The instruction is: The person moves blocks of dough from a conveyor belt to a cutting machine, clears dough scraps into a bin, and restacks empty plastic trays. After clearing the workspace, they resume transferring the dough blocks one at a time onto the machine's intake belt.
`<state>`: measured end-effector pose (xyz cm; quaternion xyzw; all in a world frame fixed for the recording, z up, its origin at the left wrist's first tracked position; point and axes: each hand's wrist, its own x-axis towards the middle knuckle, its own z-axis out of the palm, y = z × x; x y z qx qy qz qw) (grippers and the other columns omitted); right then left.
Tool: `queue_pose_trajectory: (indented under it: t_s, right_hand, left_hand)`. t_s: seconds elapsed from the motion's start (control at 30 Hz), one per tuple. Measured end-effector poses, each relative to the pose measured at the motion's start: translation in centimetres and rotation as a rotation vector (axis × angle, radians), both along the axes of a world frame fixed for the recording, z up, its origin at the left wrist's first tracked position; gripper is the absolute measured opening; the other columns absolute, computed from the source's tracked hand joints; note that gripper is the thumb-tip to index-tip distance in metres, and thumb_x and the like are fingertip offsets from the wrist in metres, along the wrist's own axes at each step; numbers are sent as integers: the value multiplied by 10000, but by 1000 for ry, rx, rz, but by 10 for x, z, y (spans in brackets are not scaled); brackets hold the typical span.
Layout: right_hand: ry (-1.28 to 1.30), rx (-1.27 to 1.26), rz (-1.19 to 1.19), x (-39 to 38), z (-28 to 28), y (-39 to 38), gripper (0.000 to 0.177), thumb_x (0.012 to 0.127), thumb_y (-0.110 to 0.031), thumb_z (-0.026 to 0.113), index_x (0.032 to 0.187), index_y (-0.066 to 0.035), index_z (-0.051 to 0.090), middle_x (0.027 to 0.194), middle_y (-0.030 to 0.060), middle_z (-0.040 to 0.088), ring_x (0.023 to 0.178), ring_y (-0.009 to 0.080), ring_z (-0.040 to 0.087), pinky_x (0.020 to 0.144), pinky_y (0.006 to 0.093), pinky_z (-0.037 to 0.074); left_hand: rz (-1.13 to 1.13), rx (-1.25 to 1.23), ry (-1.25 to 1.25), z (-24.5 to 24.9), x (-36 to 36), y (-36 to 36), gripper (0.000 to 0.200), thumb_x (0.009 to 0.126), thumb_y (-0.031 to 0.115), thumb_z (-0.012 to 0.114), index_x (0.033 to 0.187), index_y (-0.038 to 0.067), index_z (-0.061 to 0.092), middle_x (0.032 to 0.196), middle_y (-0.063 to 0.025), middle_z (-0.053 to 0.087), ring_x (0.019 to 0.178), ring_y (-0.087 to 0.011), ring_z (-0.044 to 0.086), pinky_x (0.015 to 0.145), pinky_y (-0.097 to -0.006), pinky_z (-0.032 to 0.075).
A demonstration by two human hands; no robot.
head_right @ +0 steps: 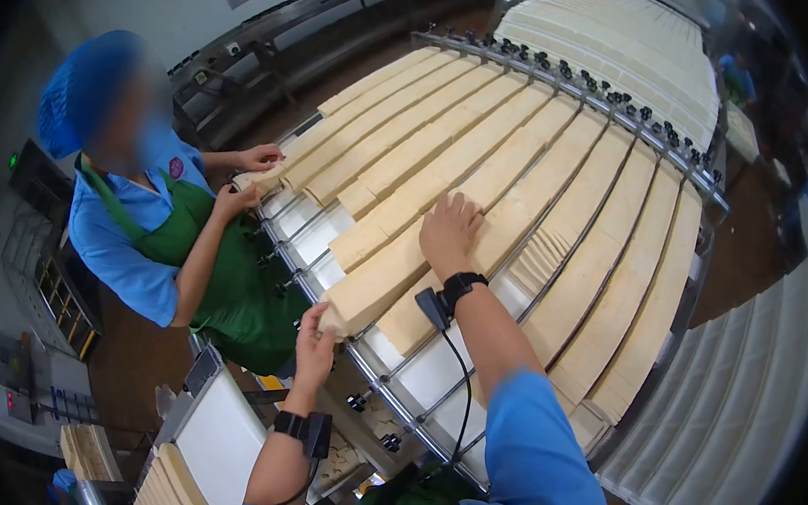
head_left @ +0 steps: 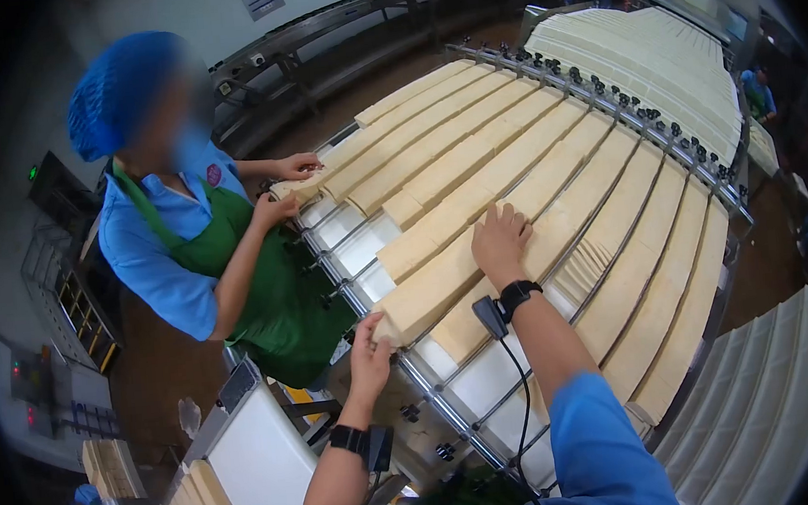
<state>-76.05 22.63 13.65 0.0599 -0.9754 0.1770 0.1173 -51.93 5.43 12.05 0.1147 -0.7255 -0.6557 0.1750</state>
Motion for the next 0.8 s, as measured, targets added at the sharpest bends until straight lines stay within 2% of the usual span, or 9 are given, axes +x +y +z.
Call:
queue_pose_trajectory:
  t_s: [0.23, 0.3, 0.4, 0.47, 0.53, 0.57, 0.67, 0.73, 0.8]
  right_hand:
    - [-150, 99, 150, 25, -28, -10, 748, 923, -555, 392, 1489, -80, 276, 1553, 174, 223, 1438, 389, 156, 1141, 564, 120]
    - [-169, 117, 150, 22, -28, -11, 747, 918, -551, 413, 1477, -70, 296, 1545, 186, 231, 1432, 409, 153, 1128, 588, 127]
    - [-193, 61, 163, 49, -5, -23, 749, 913, -545, 440, 1469, -60, 306, 1537, 207, 230, 1420, 438, 155, 1110, 613, 140]
    - [-164, 73, 306, 84, 11, -38, 743, 908, -535, 464, 1457, -55, 322, 1529, 216, 238, 1411, 450, 163, 1102, 619, 149]
    - [-132, 68, 473, 119, 14, -59, 736, 903, -524, 488, 1445, -50, 338, 1521, 225, 245, 1402, 462, 171, 1093, 626, 158]
    - [-121, 85, 543, 137, 10, -67, 724, 898, -513, 505, 1436, -54, 350, 1514, 229, 255, 1393, 465, 187, 1085, 625, 171]
    - [-29, 81, 779, 202, -4, -96, 638, 877, -449, 578, 1375, -78, 435, 1491, 205, 308, 1385, 432, 227, 1075, 608, 194]
    - [-49, 60, 949, 250, -4, -117, 536, 874, -411, 595, 1289, -81, 515, 1460, 189, 363, 1376, 412, 257, 1076, 599, 195]
    - [-70, 38, 1091, 290, -12, -138, 440, 871, -373, 612, 1203, -83, 596, 1429, 172, 418, 1367, 391, 286, 1077, 591, 197]
  left_hand:
    - [228, 154, -85, 5, 41, -8, 403, 898, -61, 469, 1289, 34, 456, 1235, -84, 537, 1099, -144, 532, 942, -268, 425]
    - [246, 35, -108, 18, 76, -13, 387, 904, -47, 473, 1284, 24, 469, 1237, -73, 532, 1124, -148, 526, 952, -268, 421]
    - [302, -95, -50, -26, 134, -40, 395, 904, -20, 502, 1294, 35, 477, 1283, -85, 502, 1153, -150, 511, 967, -283, 411]
    - [406, -113, 64, -32, 173, -42, 403, 898, -9, 524, 1295, 45, 487, 1333, -97, 469, 1180, -168, 503, 968, -295, 409]
    - [469, -422, -150, -29, 220, -47, 425, 888, -7, 544, 1304, 51, 483, 1369, -100, 443, 1182, -183, 507, 974, -309, 415]
    - [518, -350, -139, -35, 243, -49, 420, 882, 3, 563, 1293, 46, 490, 1337, -84, 476, 1152, -188, 527, 969, -316, 426]
    - [742, -107, -151, -57, 317, -54, 429, 856, 33, 583, 1277, 70, 512, 1262, -130, 519, 1146, -252, 541, 985, -362, 423]
    - [962, -205, -209, -65, 370, -59, 407, 854, 60, 592, 1254, 37, 519, 1221, -140, 543, 1082, -264, 563, 945, -379, 442]
    - [1204, -431, -301, -70, 422, -64, 473, 833, 102, 646, 1268, 5, 489, 1241, -179, 523, 1151, -316, 505, 989, -427, 395]
